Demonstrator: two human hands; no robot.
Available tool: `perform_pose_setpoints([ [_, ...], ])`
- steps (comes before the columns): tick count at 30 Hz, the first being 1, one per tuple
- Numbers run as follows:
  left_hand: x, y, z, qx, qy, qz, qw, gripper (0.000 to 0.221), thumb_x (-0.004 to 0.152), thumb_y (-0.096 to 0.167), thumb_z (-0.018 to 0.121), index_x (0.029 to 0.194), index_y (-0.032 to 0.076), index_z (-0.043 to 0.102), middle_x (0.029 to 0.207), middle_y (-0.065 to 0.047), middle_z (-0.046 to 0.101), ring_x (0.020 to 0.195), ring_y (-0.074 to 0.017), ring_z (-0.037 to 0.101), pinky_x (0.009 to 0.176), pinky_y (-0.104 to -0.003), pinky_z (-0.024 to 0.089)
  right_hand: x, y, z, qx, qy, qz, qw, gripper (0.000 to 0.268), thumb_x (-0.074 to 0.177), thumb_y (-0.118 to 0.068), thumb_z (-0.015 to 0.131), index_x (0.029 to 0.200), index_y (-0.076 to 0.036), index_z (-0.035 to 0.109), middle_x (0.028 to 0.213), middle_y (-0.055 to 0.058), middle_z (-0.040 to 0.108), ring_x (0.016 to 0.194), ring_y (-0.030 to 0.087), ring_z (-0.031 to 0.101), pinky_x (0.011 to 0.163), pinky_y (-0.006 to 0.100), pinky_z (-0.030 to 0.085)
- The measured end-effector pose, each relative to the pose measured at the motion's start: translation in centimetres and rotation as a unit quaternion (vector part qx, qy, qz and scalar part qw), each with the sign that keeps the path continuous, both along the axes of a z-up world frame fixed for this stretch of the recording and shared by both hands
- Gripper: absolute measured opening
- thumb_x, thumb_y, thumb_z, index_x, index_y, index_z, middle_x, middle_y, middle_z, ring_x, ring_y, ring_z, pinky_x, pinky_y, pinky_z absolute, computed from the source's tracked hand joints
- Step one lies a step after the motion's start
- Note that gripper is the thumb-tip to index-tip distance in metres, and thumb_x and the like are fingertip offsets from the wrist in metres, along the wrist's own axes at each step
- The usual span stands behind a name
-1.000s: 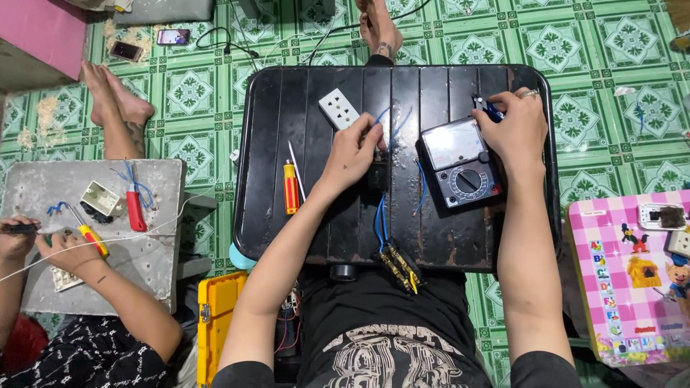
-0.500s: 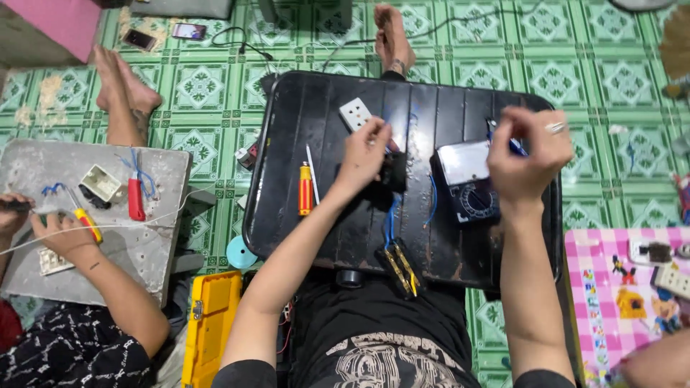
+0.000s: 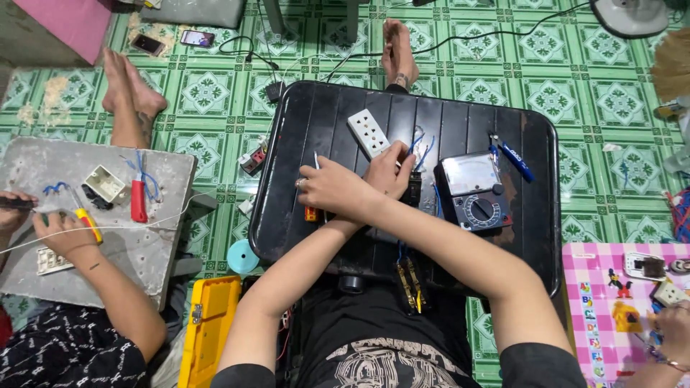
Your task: Testing and wiring electronic components using a multimeter and hand tools
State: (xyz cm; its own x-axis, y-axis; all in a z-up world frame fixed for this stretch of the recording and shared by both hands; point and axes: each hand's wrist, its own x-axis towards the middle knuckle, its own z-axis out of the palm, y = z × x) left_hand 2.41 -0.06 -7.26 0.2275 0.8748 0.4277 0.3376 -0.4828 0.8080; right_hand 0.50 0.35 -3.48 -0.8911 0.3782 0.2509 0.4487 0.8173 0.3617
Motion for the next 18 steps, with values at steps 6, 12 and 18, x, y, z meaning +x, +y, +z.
perform_pose_setpoints([
  [6, -0.3, -0.3, 1.2, -0.014, -0.026, -0.019, 0.999, 0.019, 0.096, 0.034, 0.065, 0.094, 0.016, 0.058, 0.076, -0.004, 0.067, 0.065, -0.0254, 0.07, 0.059, -0.037, 0.055, -1.2, 4.2, -3.0, -0.023, -0.089, 0.076, 0.993, 0.015, 0.078, -0.012, 0.079, 0.089, -0.023, 0.079, 0.083, 0.0, 0.077, 0.085, 0.018, 0.067, 0.075, 0.042, 0.051],
  [12, 1.9, 1.7, -3.4, 0.027, -0.101, 0.013, 0.994, 0.023, 0.088, 0.033, 0.076, 0.086, 0.019, 0.058, 0.067, 0.004, 0.063, 0.059, -0.0186, 0.066, 0.051, -0.026, 0.053, 0.7, 4.6, -1.0, -0.011, -0.132, 0.078, 0.988, 0.015, 0.086, -0.012, 0.072, 0.091, -0.026, 0.074, 0.078, -0.006, 0.074, 0.082, 0.015, 0.069, 0.072, 0.037, 0.052],
  [18, 1.7, 0.8, -2.2, -0.01, -0.157, 0.024, 0.987, 0.022, 0.083, 0.021, 0.079, 0.082, 0.013, 0.059, 0.067, -0.004, 0.063, 0.062, -0.0214, 0.067, 0.048, -0.028, 0.054, 1.8, 4.2, 1.2, -0.075, -0.11, 0.061, 0.989, 0.028, 0.08, -0.007, 0.08, 0.103, -0.021, 0.075, 0.088, 0.0, 0.073, 0.099, 0.02, 0.065, 0.084, 0.04, 0.053],
])
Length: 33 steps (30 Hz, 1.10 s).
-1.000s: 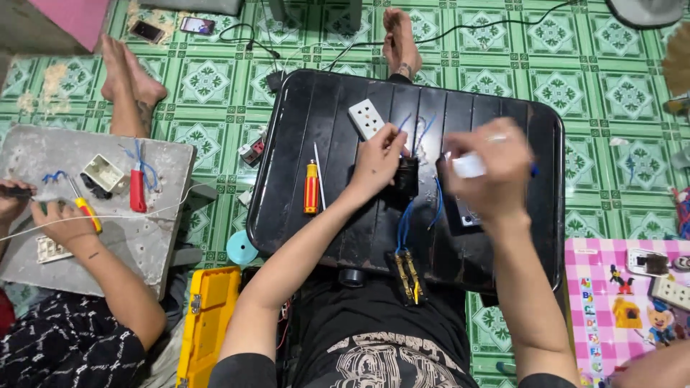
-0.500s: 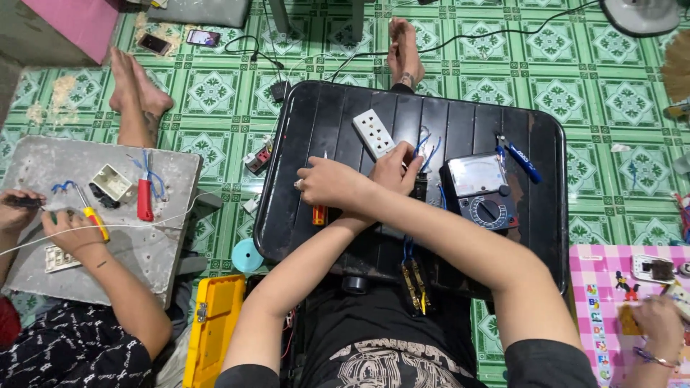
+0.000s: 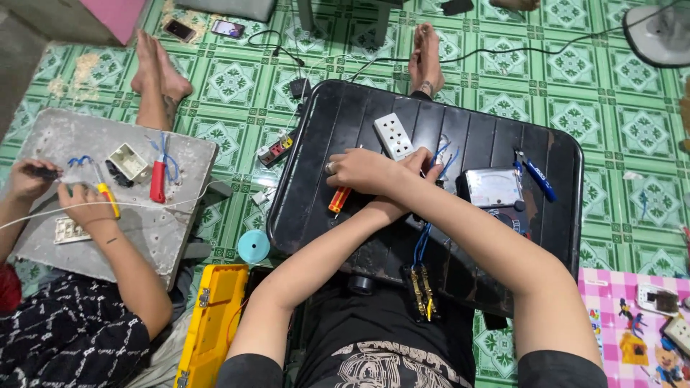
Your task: Testing and wiring electronic components using a multimeter and hand tools
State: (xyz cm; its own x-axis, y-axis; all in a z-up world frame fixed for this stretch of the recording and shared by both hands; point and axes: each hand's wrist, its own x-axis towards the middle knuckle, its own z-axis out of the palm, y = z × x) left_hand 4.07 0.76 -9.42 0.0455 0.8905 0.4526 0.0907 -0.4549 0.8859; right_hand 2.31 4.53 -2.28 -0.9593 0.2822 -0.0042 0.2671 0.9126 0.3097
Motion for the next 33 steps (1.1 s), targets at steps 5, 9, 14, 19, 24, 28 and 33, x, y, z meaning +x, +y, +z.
perform_pose_setpoints([
  [5, -0.1, 0.0, 0.1, 0.004, 0.033, 0.023, 0.999, 0.023, 0.085, 0.024, 0.078, 0.081, 0.013, 0.058, 0.067, -0.003, 0.064, 0.061, -0.0218, 0.067, 0.048, -0.029, 0.053, 0.3, -0.2, -1.0, 0.02, -0.011, -0.007, 1.0, 0.03, 0.082, -0.011, 0.077, 0.108, -0.024, 0.073, 0.096, 0.001, 0.071, 0.105, 0.022, 0.06, 0.085, 0.042, 0.049],
  [9, 0.4, -0.6, 1.2, -0.043, 0.031, 0.041, 0.998, 0.024, 0.086, 0.021, 0.078, 0.081, 0.01, 0.057, 0.07, -0.007, 0.063, 0.065, -0.0259, 0.067, 0.05, -0.03, 0.055, 1.3, 1.2, -4.2, 0.006, 0.006, -0.045, 0.999, 0.041, 0.071, -0.013, 0.071, 0.11, -0.025, 0.064, 0.1, 0.001, 0.07, 0.097, 0.024, 0.067, 0.081, 0.046, 0.047],
  [14, -3.1, -1.4, 4.6, -0.076, 0.117, -0.057, 0.989, 0.027, 0.09, 0.032, 0.073, 0.091, 0.012, 0.056, 0.084, -0.01, 0.063, 0.08, -0.029, 0.068, 0.069, -0.039, 0.056, 5.7, -2.0, -0.1, 0.048, 0.174, -0.069, 0.981, 0.045, 0.062, -0.025, 0.068, 0.106, -0.025, 0.06, 0.09, -0.001, 0.067, 0.081, 0.023, 0.068, 0.066, 0.039, 0.055],
  [19, -4.2, -1.1, 5.4, -0.029, 0.038, -0.121, 0.991, 0.061, 0.065, 0.044, 0.09, 0.096, 0.009, 0.05, 0.092, -0.02, 0.062, 0.096, -0.0461, 0.064, 0.089, -0.053, 0.049, 14.5, -6.4, 0.7, 0.127, 0.392, -0.156, 0.898, 0.049, 0.07, -0.056, 0.075, 0.113, -0.032, 0.072, 0.097, -0.004, 0.07, 0.074, 0.022, 0.068, 0.067, 0.036, 0.056],
  [24, -3.5, -1.0, 6.7, 0.134, 0.048, 0.007, 0.99, 0.005, 0.096, 0.015, 0.064, 0.097, 0.01, 0.062, 0.07, -0.005, 0.048, 0.062, -0.0283, 0.063, 0.049, -0.033, 0.052, 19.3, -8.9, 1.9, 0.217, 0.367, -0.313, 0.849, 0.027, 0.062, -0.027, 0.076, 0.074, -0.023, 0.052, 0.071, -0.004, 0.043, 0.062, 0.023, 0.053, 0.058, 0.035, 0.046],
  [28, -3.6, -1.2, 6.4, 0.078, -0.034, -0.115, 0.99, 0.02, 0.102, 0.029, 0.052, 0.106, 0.014, 0.065, 0.06, 0.002, 0.058, 0.058, -0.0145, 0.065, 0.054, -0.029, 0.057, 20.4, -8.0, 0.6, 0.239, 0.325, -0.353, 0.844, 0.03, 0.052, -0.022, 0.071, 0.076, -0.019, 0.053, 0.075, -0.002, 0.044, 0.069, 0.023, 0.052, 0.057, 0.035, 0.043],
  [33, -2.1, -1.0, 5.2, 0.01, -0.098, -0.226, 0.969, 0.065, 0.077, 0.013, 0.092, 0.131, 0.009, 0.057, 0.109, -0.015, 0.075, 0.097, -0.0247, 0.075, 0.073, -0.035, 0.064, 19.1, -8.0, -0.2, 0.213, 0.329, -0.343, 0.853, 0.035, 0.069, -0.04, 0.075, 0.086, -0.013, 0.06, 0.08, 0.003, 0.048, 0.077, 0.027, 0.055, 0.059, 0.038, 0.048],
])
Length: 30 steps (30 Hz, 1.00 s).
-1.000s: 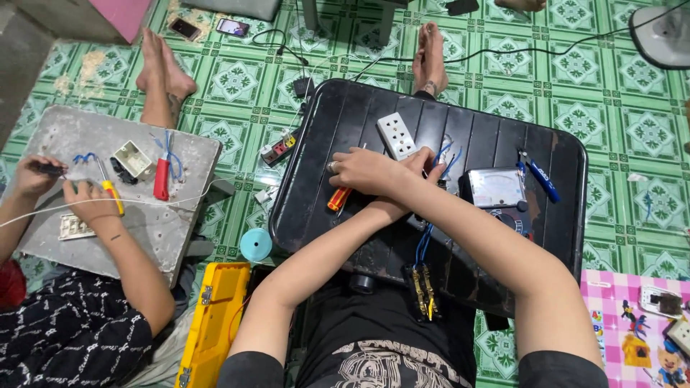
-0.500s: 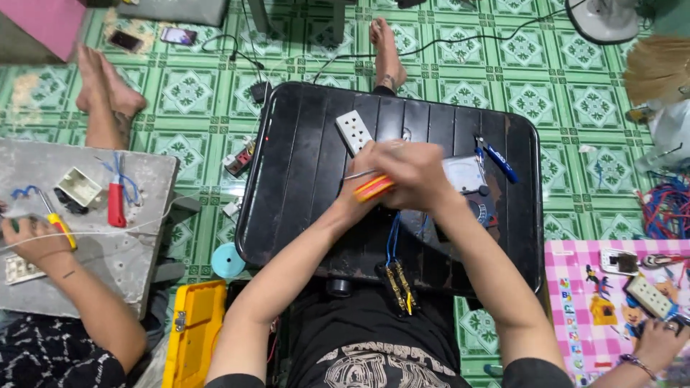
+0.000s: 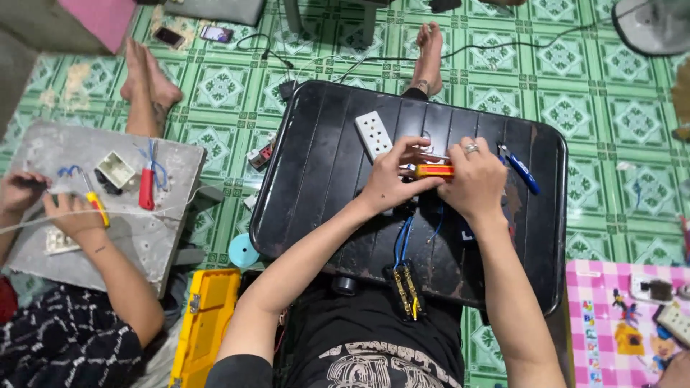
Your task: Testing and wiring electronic components using a multimeter and hand tools
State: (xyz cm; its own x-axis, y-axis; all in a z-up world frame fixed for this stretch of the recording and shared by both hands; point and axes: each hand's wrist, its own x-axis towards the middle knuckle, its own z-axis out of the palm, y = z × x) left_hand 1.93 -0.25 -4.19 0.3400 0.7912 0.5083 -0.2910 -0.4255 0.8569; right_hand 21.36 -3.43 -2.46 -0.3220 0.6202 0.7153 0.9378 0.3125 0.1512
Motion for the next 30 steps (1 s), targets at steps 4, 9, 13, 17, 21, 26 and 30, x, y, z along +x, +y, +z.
perform_pose_setpoints([
  [4, 0.4, 0.7, -0.7, 0.005, -0.047, -0.001, 0.999, 0.054, 0.082, 0.011, 0.089, 0.126, 0.012, 0.059, 0.103, -0.012, 0.078, 0.092, -0.0208, 0.076, 0.072, -0.031, 0.064, -0.5, -1.3, 1.8, -0.006, 0.059, -0.003, 0.998, 0.037, 0.068, -0.034, 0.082, 0.089, -0.015, 0.058, 0.082, 0.0, 0.045, 0.078, 0.027, 0.056, 0.059, 0.037, 0.05],
  [9, -1.0, 1.6, 0.9, -0.129, -0.205, -0.003, 0.97, 0.057, 0.101, 0.018, 0.071, 0.143, 0.015, 0.034, 0.114, -0.016, 0.07, 0.093, -0.0151, 0.072, 0.078, -0.022, 0.063, 3.0, -2.0, 1.6, 0.008, 0.144, 0.017, 0.989, 0.024, 0.096, -0.015, 0.063, 0.119, -0.02, 0.063, 0.094, 0.002, 0.049, 0.067, 0.031, 0.06, 0.056, 0.04, 0.05],
  [13, -1.3, 2.1, 0.5, -0.141, -0.218, -0.018, 0.966, 0.055, 0.104, 0.015, 0.065, 0.146, 0.012, 0.029, 0.114, -0.023, 0.069, 0.093, -0.0215, 0.073, 0.077, -0.028, 0.064, 2.4, -1.9, 2.4, 0.026, 0.136, 0.03, 0.99, 0.027, 0.105, -0.009, 0.054, 0.113, -0.025, 0.074, 0.089, -0.001, 0.049, 0.062, 0.027, 0.058, 0.057, 0.036, 0.05],
  [17, -1.1, 2.0, 0.0, -0.134, -0.192, -0.019, 0.972, 0.058, 0.104, 0.016, 0.067, 0.147, 0.014, 0.029, 0.117, -0.023, 0.069, 0.096, -0.0241, 0.074, 0.083, -0.032, 0.064, 1.7, -2.0, 2.7, 0.037, 0.097, 0.019, 0.994, 0.028, 0.108, -0.015, 0.058, 0.12, -0.029, 0.079, 0.086, -0.002, 0.049, 0.06, 0.023, 0.058, 0.054, 0.034, 0.049],
  [21, -1.1, 2.2, -0.3, -0.113, -0.196, -0.012, 0.974, 0.057, 0.104, 0.014, 0.067, 0.147, 0.015, 0.029, 0.113, -0.021, 0.071, 0.093, -0.0208, 0.073, 0.08, -0.03, 0.064, 2.0, -1.5, 2.0, 0.057, 0.029, -0.001, 0.998, 0.025, 0.107, -0.019, 0.063, 0.119, -0.033, 0.08, 0.087, -0.003, 0.052, 0.066, 0.023, 0.059, 0.053, 0.037, 0.048],
  [26, -1.1, 2.0, -1.3, -0.081, -0.161, 0.028, 0.983, 0.056, 0.099, 0.003, 0.068, 0.143, 0.01, 0.034, 0.12, -0.015, 0.072, 0.104, -0.0215, 0.072, 0.091, -0.032, 0.062, 1.0, -3.8, 3.0, -0.033, -0.002, -0.058, 0.998, 0.041, 0.093, -0.02, 0.082, 0.134, -0.024, 0.086, 0.1, 0.004, 0.063, 0.074, 0.022, 0.057, 0.061, 0.035, 0.045],
  [30, 0.0, 2.7, -2.5, -0.091, -0.222, 0.049, 0.97, 0.052, 0.1, 0.008, 0.069, 0.143, 0.007, 0.04, 0.115, -0.007, 0.073, 0.096, -0.0135, 0.071, 0.082, -0.026, 0.061, 3.6, -3.6, -0.3, -0.118, 0.093, -0.002, 0.989, 0.042, 0.11, 0.006, 0.089, 0.152, 0.0, 0.089, 0.103, 0.018, 0.058, 0.081, 0.029, 0.055, 0.067, 0.039, 0.045],
])
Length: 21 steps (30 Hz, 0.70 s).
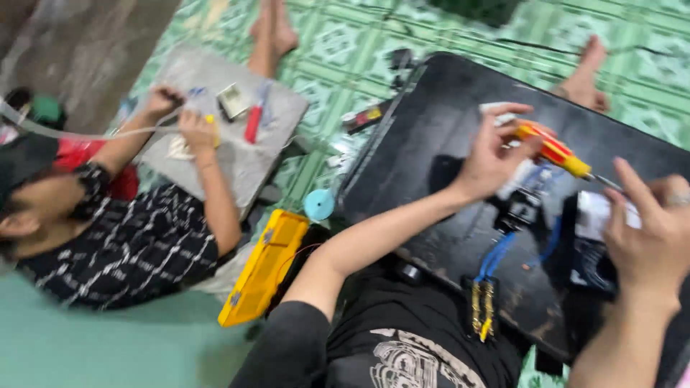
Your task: Testing and wiring electronic components using a multimeter and hand tools
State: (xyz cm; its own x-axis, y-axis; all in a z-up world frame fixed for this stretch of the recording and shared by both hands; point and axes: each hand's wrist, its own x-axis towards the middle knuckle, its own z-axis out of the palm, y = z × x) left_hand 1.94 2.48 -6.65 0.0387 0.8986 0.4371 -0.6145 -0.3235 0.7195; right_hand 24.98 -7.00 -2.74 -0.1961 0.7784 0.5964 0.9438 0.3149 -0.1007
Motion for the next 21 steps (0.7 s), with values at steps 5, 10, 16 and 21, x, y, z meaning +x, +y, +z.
perform_pose_setpoints([
  [5, -0.8, -1.0, 1.5, -0.022, 0.032, 0.019, 0.999, 0.053, 0.1, 0.018, 0.069, 0.144, 0.009, 0.04, 0.117, -0.008, 0.072, 0.098, -0.0143, 0.073, 0.079, -0.023, 0.063, -1.3, 0.2, -0.5, -0.032, 0.034, 0.073, 0.996, 0.04, 0.118, 0.027, 0.075, 0.156, 0.016, 0.08, 0.101, 0.026, 0.068, 0.072, 0.031, 0.057, 0.064, 0.039, 0.045],
  [10, -0.7, -1.0, 1.9, -0.033, 0.02, 0.043, 0.998, 0.053, 0.099, 0.02, 0.068, 0.14, 0.007, 0.039, 0.116, -0.011, 0.069, 0.095, -0.0163, 0.072, 0.08, -0.025, 0.063, -1.5, 0.2, 0.1, -0.035, 0.008, 0.083, 0.996, 0.069, 0.097, 0.031, 0.063, 0.162, 0.011, 0.077, 0.1, 0.023, 0.069, 0.075, 0.032, 0.06, 0.066, 0.041, 0.046],
  [16, -1.0, -1.2, 2.2, -0.036, 0.041, 0.054, 0.997, 0.052, 0.097, 0.021, 0.069, 0.139, 0.008, 0.04, 0.115, -0.011, 0.069, 0.093, -0.0155, 0.072, 0.076, -0.023, 0.061, -2.6, -0.2, 1.2, -0.02, 0.007, 0.092, 0.996, 0.05, 0.11, 0.027, 0.072, 0.159, 0.014, 0.075, 0.111, 0.023, 0.08, 0.08, 0.028, 0.069, 0.066, 0.035, 0.051],
  [21, -0.8, -1.1, 2.0, -0.01, 0.039, 0.036, 0.999, 0.049, 0.1, 0.018, 0.068, 0.139, 0.009, 0.04, 0.115, -0.009, 0.071, 0.098, -0.0157, 0.073, 0.078, -0.024, 0.064, -2.3, 0.0, 1.2, -0.01, 0.035, 0.121, 0.992, 0.044, 0.105, 0.031, 0.078, 0.146, 0.014, 0.082, 0.086, 0.018, 0.067, 0.066, 0.024, 0.057, 0.061, 0.035, 0.042],
])
